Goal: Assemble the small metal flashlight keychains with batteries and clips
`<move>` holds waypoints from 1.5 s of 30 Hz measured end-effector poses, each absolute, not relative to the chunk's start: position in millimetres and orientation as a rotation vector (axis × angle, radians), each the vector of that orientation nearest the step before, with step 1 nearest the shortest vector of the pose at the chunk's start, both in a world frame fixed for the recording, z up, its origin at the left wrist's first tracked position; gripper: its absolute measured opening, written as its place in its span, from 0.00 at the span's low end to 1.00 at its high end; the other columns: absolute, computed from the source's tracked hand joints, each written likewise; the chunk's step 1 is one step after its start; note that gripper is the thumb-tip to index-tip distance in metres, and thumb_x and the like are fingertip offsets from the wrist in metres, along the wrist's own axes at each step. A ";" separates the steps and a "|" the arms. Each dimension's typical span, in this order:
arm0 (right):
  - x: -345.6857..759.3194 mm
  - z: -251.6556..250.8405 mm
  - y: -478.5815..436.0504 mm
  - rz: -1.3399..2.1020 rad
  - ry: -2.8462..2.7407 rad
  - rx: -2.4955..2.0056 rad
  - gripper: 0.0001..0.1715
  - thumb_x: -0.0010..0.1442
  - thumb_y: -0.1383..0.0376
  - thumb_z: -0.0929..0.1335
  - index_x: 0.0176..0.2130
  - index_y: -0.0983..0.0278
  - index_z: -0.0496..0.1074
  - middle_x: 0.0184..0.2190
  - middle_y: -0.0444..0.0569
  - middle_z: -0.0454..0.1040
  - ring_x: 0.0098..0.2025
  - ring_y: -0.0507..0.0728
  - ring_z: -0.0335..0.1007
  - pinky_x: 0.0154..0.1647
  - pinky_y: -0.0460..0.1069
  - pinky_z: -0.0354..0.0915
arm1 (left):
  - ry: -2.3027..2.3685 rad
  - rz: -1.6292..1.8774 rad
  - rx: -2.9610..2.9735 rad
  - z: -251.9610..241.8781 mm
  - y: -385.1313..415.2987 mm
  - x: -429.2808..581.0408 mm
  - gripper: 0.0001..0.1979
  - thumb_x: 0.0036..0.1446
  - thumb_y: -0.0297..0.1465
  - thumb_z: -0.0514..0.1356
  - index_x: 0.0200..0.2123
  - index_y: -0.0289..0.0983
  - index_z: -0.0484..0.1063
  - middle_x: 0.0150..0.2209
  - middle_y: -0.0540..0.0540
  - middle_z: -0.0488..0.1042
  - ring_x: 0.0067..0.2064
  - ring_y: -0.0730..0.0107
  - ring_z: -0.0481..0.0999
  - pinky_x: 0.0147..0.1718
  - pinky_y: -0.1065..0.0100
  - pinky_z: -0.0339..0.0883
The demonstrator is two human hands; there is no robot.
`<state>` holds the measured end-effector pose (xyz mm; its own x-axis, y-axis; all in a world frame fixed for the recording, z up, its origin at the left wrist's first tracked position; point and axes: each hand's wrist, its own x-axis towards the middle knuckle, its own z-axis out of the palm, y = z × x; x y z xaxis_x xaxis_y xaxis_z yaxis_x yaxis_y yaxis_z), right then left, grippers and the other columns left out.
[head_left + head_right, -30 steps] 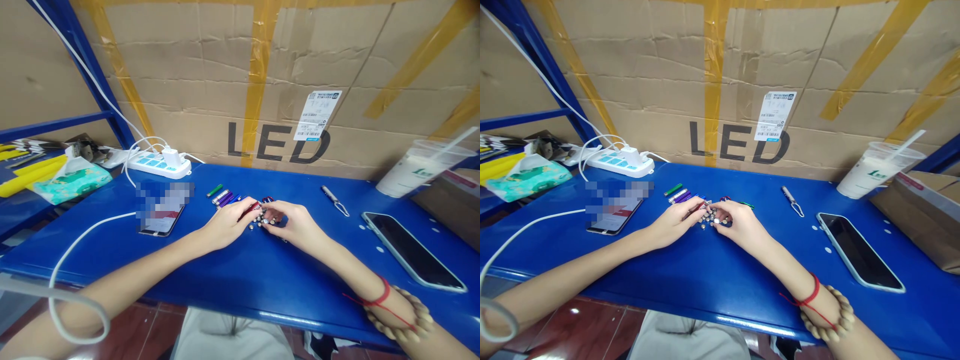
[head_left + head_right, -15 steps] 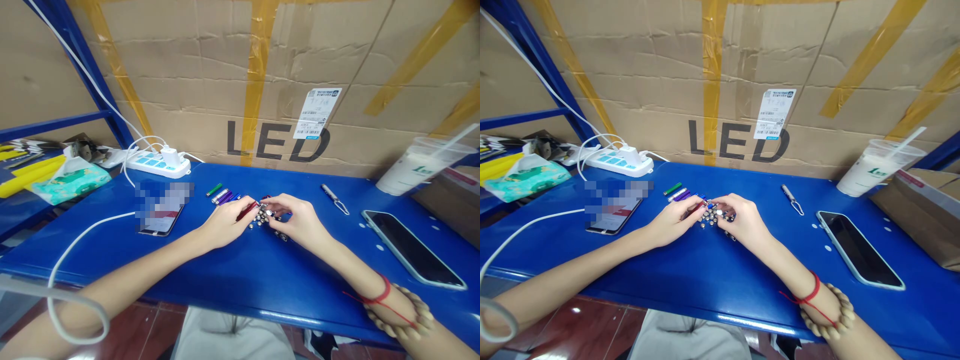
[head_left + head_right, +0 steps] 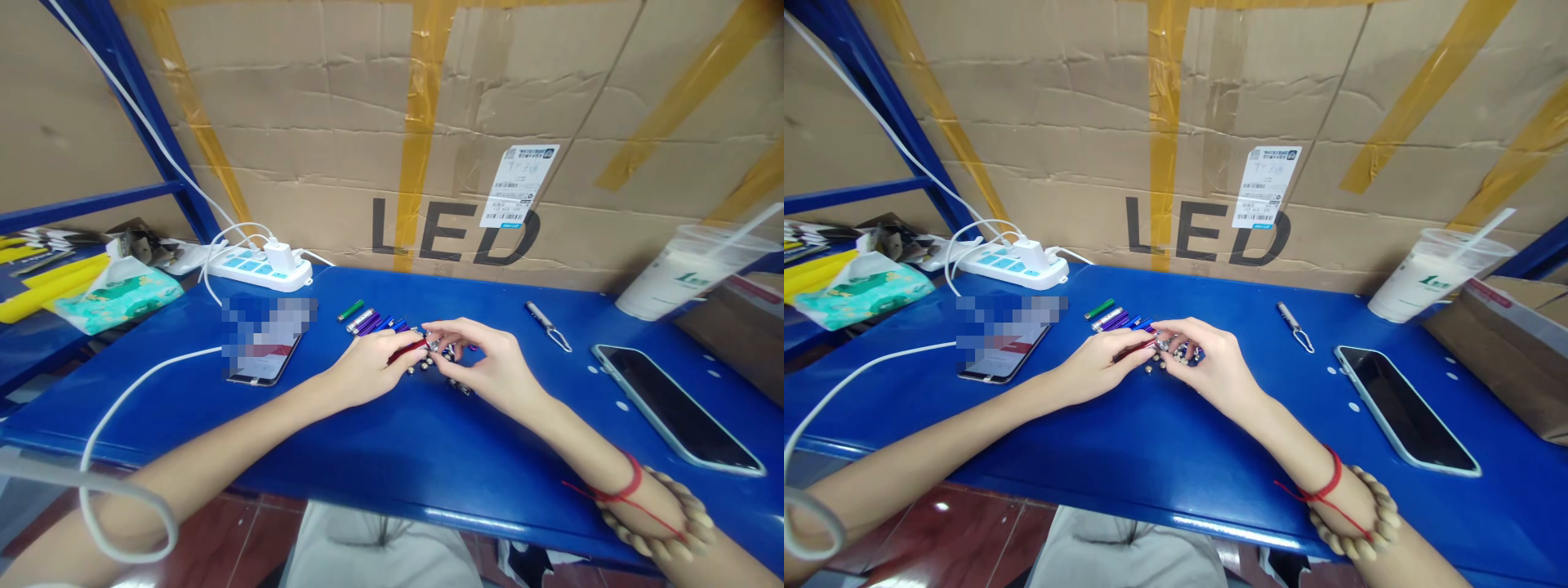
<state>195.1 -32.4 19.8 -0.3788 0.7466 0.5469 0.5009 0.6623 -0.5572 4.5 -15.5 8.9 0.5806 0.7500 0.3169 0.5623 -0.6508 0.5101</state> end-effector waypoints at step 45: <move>193.0 17.3 -32.8 0.490 -1.729 -1.021 0.10 0.54 0.59 0.69 0.29 0.63 0.77 0.30 0.49 0.75 0.26 0.52 0.71 0.18 0.44 0.67 | 0.939 0.891 2.211 16.0 -31.0 10.0 0.11 0.64 0.35 0.46 0.38 0.38 0.66 0.30 0.50 0.71 0.33 0.71 0.71 0.31 0.73 0.62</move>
<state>193.0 -32.8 17.3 -0.1161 0.8187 0.5624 0.4015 0.5566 -0.7273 10.0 -31.0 16.0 0.5310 0.7714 0.3506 0.3909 -0.5901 0.7064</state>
